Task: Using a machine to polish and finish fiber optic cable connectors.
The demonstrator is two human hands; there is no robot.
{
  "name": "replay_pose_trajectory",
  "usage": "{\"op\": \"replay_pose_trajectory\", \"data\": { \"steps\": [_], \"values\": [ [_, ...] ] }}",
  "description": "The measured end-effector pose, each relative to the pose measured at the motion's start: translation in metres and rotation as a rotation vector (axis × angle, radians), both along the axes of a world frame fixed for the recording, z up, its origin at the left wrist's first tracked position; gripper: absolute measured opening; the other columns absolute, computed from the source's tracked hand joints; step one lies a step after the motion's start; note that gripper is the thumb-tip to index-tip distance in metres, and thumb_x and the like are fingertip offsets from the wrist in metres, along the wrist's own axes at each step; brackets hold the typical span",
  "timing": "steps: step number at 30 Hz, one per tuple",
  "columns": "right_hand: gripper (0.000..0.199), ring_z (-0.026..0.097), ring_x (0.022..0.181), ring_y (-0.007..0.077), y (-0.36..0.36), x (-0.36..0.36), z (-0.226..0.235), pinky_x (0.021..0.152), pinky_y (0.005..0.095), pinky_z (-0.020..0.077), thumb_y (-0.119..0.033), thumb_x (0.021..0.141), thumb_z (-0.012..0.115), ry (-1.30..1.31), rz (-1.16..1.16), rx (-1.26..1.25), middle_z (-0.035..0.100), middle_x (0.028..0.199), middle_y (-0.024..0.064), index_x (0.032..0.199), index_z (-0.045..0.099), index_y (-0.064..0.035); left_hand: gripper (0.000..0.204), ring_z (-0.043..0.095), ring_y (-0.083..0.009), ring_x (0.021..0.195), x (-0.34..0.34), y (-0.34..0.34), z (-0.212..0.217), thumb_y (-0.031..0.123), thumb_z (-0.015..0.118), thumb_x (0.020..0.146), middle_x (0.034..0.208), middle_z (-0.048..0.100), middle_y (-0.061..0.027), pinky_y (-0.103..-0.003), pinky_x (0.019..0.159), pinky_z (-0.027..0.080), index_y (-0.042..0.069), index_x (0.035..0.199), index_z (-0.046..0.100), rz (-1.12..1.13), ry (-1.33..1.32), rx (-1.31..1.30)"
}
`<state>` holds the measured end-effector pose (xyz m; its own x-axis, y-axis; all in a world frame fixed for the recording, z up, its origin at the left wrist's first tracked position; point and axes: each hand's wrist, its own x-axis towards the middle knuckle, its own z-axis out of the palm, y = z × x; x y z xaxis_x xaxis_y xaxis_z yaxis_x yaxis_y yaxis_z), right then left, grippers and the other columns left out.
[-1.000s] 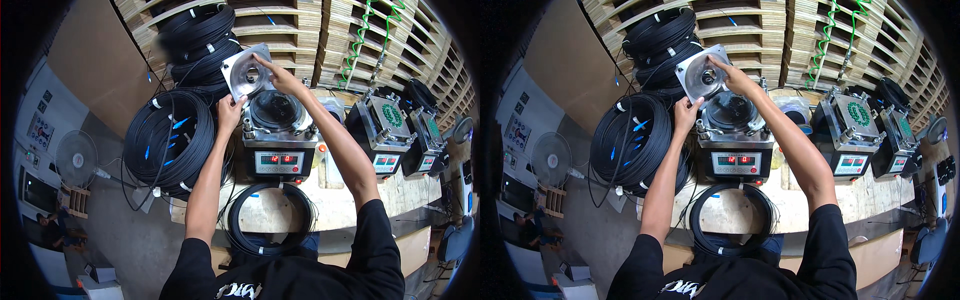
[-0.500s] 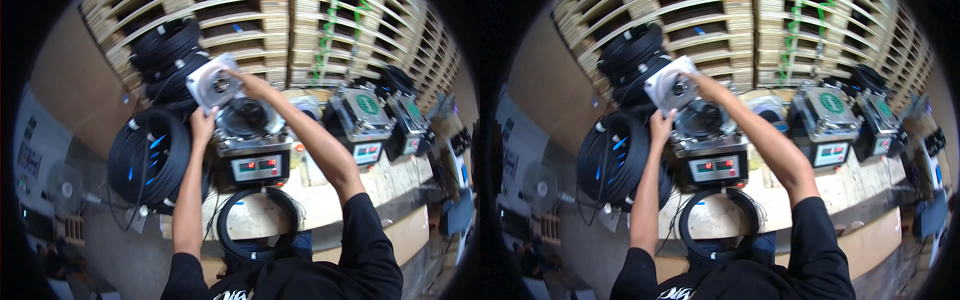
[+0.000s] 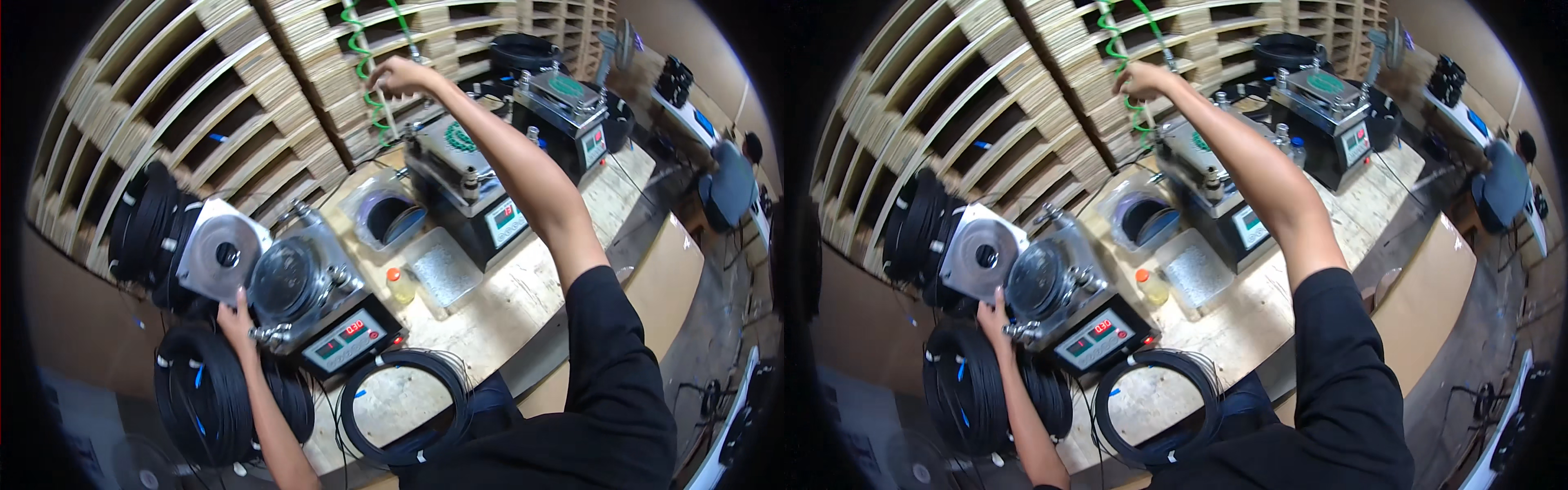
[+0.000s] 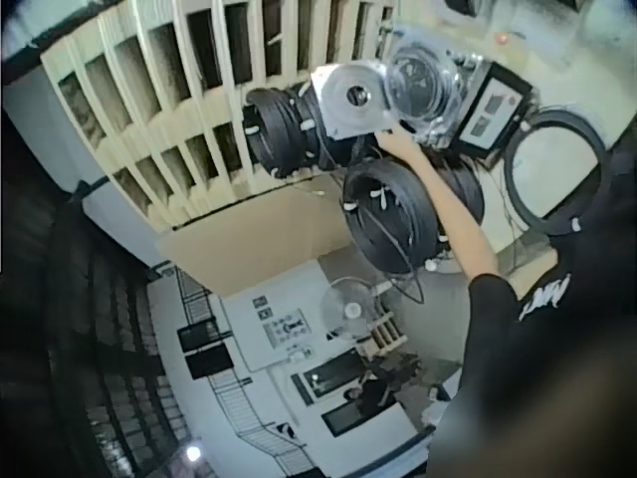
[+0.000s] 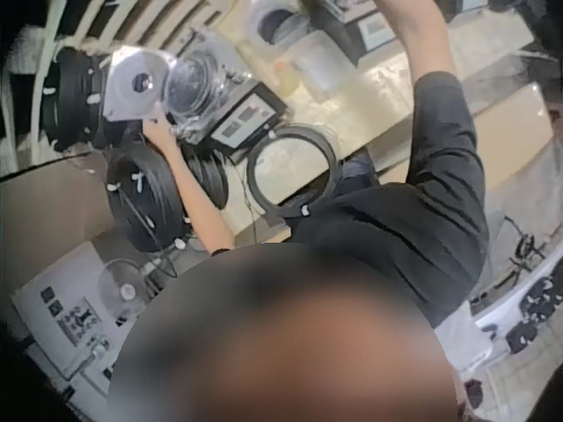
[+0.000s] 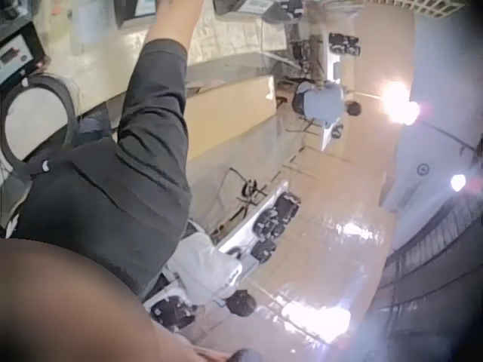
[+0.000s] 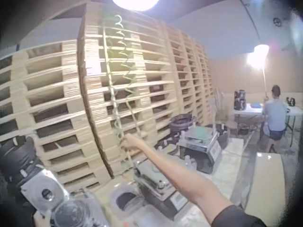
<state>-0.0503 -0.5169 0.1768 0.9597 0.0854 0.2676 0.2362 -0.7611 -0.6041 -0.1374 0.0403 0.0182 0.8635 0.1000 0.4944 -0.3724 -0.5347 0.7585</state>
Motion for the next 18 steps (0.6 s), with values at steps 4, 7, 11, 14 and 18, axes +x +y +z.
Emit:
{"op": "replay_pose_trajectory", "data": {
  "steps": [4, 7, 11, 14, 18],
  "values": [
    [0.023, 0.066, 0.059, 0.0165, -0.189, 0.066, -0.041, 0.052, 0.0325, 0.0531, -0.016, 0.085, 0.064, -0.156, -0.605, -0.027, 0.069, 0.071, 0.0065, 0.103, 0.073, -0.0047, 0.034, 0.061, -0.0121, 0.086, 0.017, -0.050, -0.013, 0.024, 0.070, 0.097, 0.099, 0.071, -0.0091, -0.029, 0.081, 0.049, -0.008, 0.107, 0.065, -0.100, 0.056, -0.117],
    [0.034, 0.069, 0.086, 0.0284, -0.159, 0.125, -0.075, 0.072, 0.0407, 0.0567, -0.021, 0.079, 0.071, 0.109, -0.630, 0.070, 0.071, 0.098, 0.0158, 0.110, 0.072, -0.0083, 0.036, 0.062, -0.0130, 0.091, -0.003, -0.014, 0.000, 0.024, 0.069, 0.097, 0.105, 0.070, -0.0093, -0.029, 0.086, 0.048, -0.008, 0.112, 0.063, -0.050, 0.057, -0.092],
    [0.040, 0.066, 0.113, 0.0376, -0.198, 0.157, -0.116, 0.093, 0.0483, 0.0536, -0.018, 0.078, 0.070, -0.032, -0.767, -0.034, 0.067, 0.124, 0.0183, 0.118, 0.068, -0.0128, 0.037, 0.060, -0.0132, 0.096, 0.005, -0.028, -0.009, 0.024, 0.067, 0.098, 0.110, 0.068, -0.0095, -0.028, 0.091, 0.047, -0.009, 0.115, 0.063, -0.064, 0.100, -0.093],
    [0.042, 0.066, 0.112, 0.0337, -0.182, 0.165, -0.120, 0.093, 0.0454, 0.0524, -0.023, 0.080, 0.071, 0.144, -0.660, -0.143, 0.069, 0.114, 0.0183, 0.119, 0.064, -0.0109, 0.039, 0.060, -0.0129, 0.096, 0.003, -0.017, -0.011, 0.025, 0.068, 0.098, 0.110, 0.069, -0.0097, -0.028, 0.090, 0.047, -0.009, 0.115, 0.063, -0.005, 0.087, -0.051],
    [0.048, 0.069, 0.099, 0.0326, -0.147, 0.136, -0.103, 0.086, 0.0420, 0.0536, -0.035, 0.077, 0.079, -0.095, -0.314, -0.162, 0.072, 0.101, 0.0188, 0.112, 0.065, -0.0059, 0.040, 0.061, -0.0141, 0.097, -0.004, -0.010, -0.001, 0.026, 0.069, 0.097, 0.108, 0.069, -0.0105, -0.029, 0.090, 0.047, -0.009, 0.115, 0.063, 0.059, 0.107, -0.033]
  ]
}}
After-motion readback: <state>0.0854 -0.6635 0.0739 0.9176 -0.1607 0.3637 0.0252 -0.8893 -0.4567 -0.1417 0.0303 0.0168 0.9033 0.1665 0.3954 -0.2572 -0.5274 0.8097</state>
